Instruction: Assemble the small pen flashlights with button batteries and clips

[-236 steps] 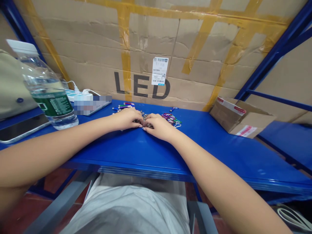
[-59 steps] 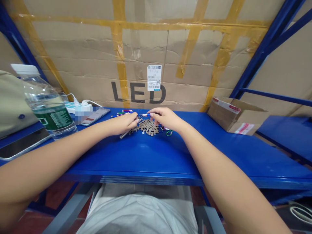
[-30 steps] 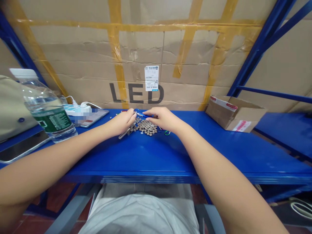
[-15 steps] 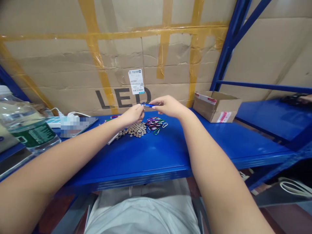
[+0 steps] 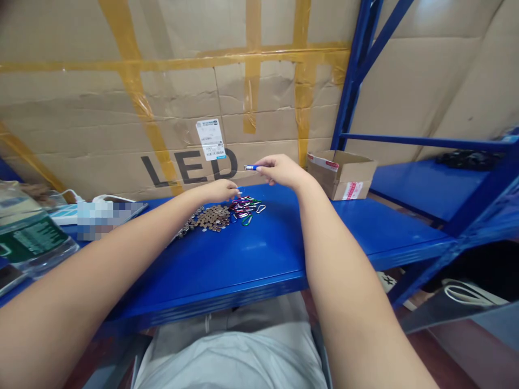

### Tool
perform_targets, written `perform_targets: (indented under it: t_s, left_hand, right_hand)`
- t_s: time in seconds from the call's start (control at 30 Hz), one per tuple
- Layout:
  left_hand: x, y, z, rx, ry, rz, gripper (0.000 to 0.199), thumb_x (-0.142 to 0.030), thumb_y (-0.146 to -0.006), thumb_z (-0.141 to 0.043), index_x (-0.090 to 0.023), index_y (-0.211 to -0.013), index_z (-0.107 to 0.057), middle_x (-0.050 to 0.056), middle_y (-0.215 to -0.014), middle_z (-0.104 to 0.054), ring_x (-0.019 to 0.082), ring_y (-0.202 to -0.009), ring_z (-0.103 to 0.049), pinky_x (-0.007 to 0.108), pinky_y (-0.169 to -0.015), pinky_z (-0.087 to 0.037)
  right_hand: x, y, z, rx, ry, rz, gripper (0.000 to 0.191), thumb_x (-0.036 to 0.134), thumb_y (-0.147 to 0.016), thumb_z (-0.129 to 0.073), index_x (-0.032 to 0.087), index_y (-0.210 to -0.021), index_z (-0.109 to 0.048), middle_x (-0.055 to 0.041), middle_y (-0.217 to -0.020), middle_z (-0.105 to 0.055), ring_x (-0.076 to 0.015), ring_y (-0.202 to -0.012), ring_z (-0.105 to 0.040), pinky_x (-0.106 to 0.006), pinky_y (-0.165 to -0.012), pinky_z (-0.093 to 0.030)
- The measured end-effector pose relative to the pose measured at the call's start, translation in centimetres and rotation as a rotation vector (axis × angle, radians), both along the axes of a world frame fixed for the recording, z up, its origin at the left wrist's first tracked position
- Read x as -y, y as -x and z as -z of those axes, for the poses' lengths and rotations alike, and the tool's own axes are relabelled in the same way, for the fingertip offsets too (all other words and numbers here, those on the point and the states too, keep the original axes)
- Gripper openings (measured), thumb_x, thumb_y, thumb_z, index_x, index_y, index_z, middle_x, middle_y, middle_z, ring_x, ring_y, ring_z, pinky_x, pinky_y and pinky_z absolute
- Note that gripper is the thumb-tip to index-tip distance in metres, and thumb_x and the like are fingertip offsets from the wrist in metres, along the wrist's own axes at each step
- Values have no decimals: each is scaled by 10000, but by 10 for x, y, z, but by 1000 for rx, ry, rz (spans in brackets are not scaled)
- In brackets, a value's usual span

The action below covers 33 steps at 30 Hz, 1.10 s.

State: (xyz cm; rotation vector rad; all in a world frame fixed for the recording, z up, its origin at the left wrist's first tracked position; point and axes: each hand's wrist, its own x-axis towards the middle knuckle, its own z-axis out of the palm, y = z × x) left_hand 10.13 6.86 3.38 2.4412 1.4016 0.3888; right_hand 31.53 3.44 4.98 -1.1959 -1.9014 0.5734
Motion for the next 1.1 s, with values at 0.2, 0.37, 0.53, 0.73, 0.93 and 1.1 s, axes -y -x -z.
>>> perform_targets:
  t_s: [0.2, 0.37, 0.53, 0.73, 0.93, 1.1]
  left_hand:
    - [-6, -9, 12, -72, -54, -9, 233, -271, -854, -546, -141, -1025, -637, 90, -977, -703, 178, -779, -625, 254, -648, -431]
    - [0, -2, 0, -92, -295, -34, 415, -352, -872, -570, -112, -1209, -547, 157, -1131, -665, 236, -945, -632, 295, -715, -461]
    - [33, 31, -15, -143, -624, 164, 279, -291, -879, -595, -164, -1127, -597, 71, -983, -697, 183, -858, -640, 272, -719, -466]
    - [56, 83, 13, -240, -1008, 206, 297, -347, -980, -435, -154, -1013, -658, 78, -865, -687, 156, -778, -633, 251, -679, -478]
    - [50, 104, 30, -218, -927, 245, 321, -355, -982, -426, -145, -985, -669, 88, -857, -691, 170, -794, -636, 268, -712, -480]
    - [55, 99, 30, -169, -674, 130, 273, -323, -976, -425, -169, -1013, -648, 84, -922, -671, 179, -876, -622, 268, -771, -459]
  right_hand:
    - [-6, 2, 5, 15, 22, 85, 200, 179, -878, -596, 133, -1045, -694, -60, -845, -679, -79, -573, -553, -190, -492, -467]
    - [-5, 13, 8, -7, 92, 14, 122, 207, -907, -567, 145, -928, -670, -41, -806, -651, -83, -586, -564, -191, -507, -474]
    - [-2, 32, 14, -162, 245, -238, 181, 245, -923, -554, 157, -770, -597, 4, -698, -574, -63, -536, -501, -179, -505, -453]
    - [8, 68, 30, -256, 487, -498, 262, 324, -945, -521, 176, -730, -526, 36, -611, -506, -62, -483, -455, -182, -484, -426]
    - [20, 86, 34, 8, 448, -455, 247, 253, -957, -480, 178, -722, -501, 51, -574, -476, -58, -458, -438, -177, -448, -370]
    - [22, 87, 33, 141, 358, -429, 131, 247, -947, -476, 175, -907, -578, 51, -617, -493, -71, -487, -458, -194, -463, -373]
